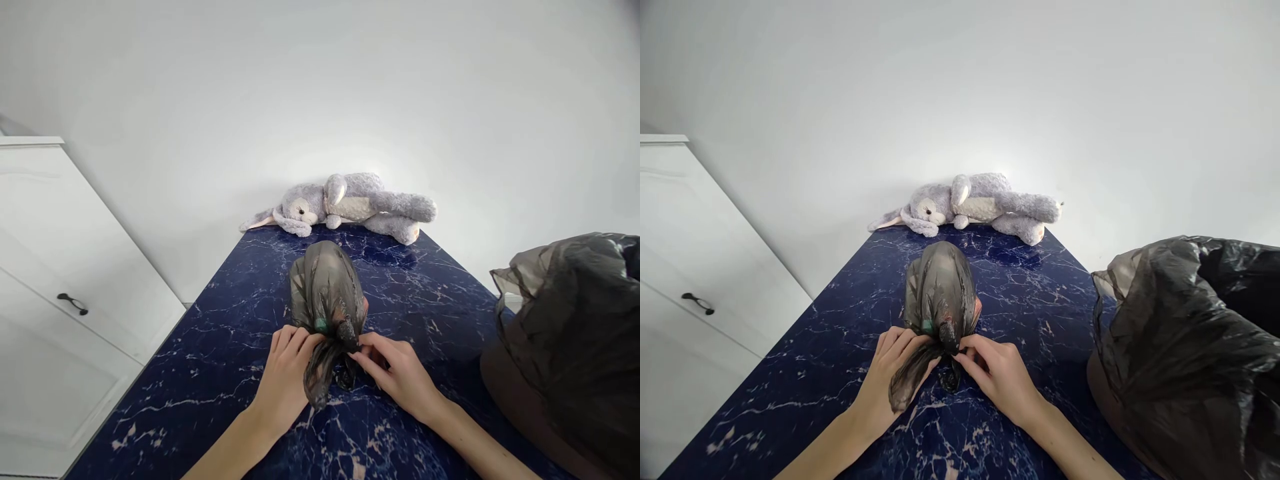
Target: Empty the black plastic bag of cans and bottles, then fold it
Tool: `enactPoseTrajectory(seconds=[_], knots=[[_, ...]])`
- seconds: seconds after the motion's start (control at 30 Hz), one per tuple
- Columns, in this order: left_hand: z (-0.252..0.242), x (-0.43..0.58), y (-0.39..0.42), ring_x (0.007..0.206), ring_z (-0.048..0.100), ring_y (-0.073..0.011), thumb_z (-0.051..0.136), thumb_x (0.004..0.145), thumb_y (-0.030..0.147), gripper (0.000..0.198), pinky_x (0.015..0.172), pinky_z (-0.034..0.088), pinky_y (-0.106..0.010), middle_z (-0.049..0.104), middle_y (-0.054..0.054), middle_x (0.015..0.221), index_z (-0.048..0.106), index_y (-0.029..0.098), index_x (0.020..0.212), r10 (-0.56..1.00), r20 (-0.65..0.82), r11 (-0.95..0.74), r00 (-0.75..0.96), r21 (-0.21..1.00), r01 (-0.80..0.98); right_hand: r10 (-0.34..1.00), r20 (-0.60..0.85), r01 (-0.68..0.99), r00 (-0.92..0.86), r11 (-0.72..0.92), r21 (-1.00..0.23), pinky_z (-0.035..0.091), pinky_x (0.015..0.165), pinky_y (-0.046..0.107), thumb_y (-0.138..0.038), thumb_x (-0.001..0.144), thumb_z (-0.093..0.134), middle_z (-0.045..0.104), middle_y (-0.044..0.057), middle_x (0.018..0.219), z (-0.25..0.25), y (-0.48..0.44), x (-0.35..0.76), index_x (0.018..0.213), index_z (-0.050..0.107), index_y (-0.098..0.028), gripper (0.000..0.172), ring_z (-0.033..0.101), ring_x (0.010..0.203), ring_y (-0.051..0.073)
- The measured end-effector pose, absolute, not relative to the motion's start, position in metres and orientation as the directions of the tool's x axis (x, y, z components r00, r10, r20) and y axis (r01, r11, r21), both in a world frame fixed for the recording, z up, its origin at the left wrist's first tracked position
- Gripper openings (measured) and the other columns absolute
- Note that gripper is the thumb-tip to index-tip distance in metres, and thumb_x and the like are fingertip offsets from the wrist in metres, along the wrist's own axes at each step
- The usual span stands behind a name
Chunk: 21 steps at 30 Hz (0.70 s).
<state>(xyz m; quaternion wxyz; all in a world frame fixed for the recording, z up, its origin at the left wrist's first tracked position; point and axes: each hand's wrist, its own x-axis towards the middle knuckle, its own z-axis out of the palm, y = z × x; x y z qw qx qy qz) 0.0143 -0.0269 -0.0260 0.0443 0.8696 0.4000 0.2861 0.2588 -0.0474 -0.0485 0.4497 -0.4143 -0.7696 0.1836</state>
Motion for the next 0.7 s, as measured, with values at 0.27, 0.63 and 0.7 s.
enactPoseTrajectory(seconds=[0.27,0.63,0.7], knots=[[-0.029,0.013,-0.024,0.104,0.059,-0.0299,0.066,0.104,0.032,0.009,0.093,0.049,-0.049,0.073,-0.005,0.107,0.073,0.026,0.106,0.716,0.537,-0.658,0.446,0.306,0.688,0.763,0.627,0.474,-0.16,0.616,-0.629,0.043,0.057,0.026,-0.028,0.109,0.061,0.064,-0.004,0.076,-0.04,-0.05,0.258,0.104,0.065,-0.026,0.006,0.058,0.057,0.012],[-0.024,0.01,-0.015,0.096,0.06,-0.0283,0.059,0.107,0.04,0.02,0.089,0.046,-0.045,0.072,-0.004,0.099,0.071,0.026,0.099,0.794,0.545,-0.561,0.269,0.487,0.669,0.842,0.486,0.328,0.235,0.402,-0.855,0.049,0.056,0.028,-0.041,0.106,0.063,0.06,-0.006,0.067,-0.039,-0.047,0.265,0.102,0.064,-0.026,0.016,0.06,0.051,0.013],[-0.02,0.008,-0.014,0.091,0.059,-0.0268,0.058,0.106,0.04,0.024,0.087,0.046,-0.043,0.069,-0.003,0.092,0.067,0.026,0.09,0.821,0.529,-0.518,0.214,0.535,0.668,0.845,0.451,0.295,0.288,0.37,-0.881,0.048,0.054,0.029,-0.044,0.106,0.063,0.06,-0.006,0.066,-0.039,-0.044,0.267,0.103,0.063,-0.025,0.019,0.059,0.05,0.014]])
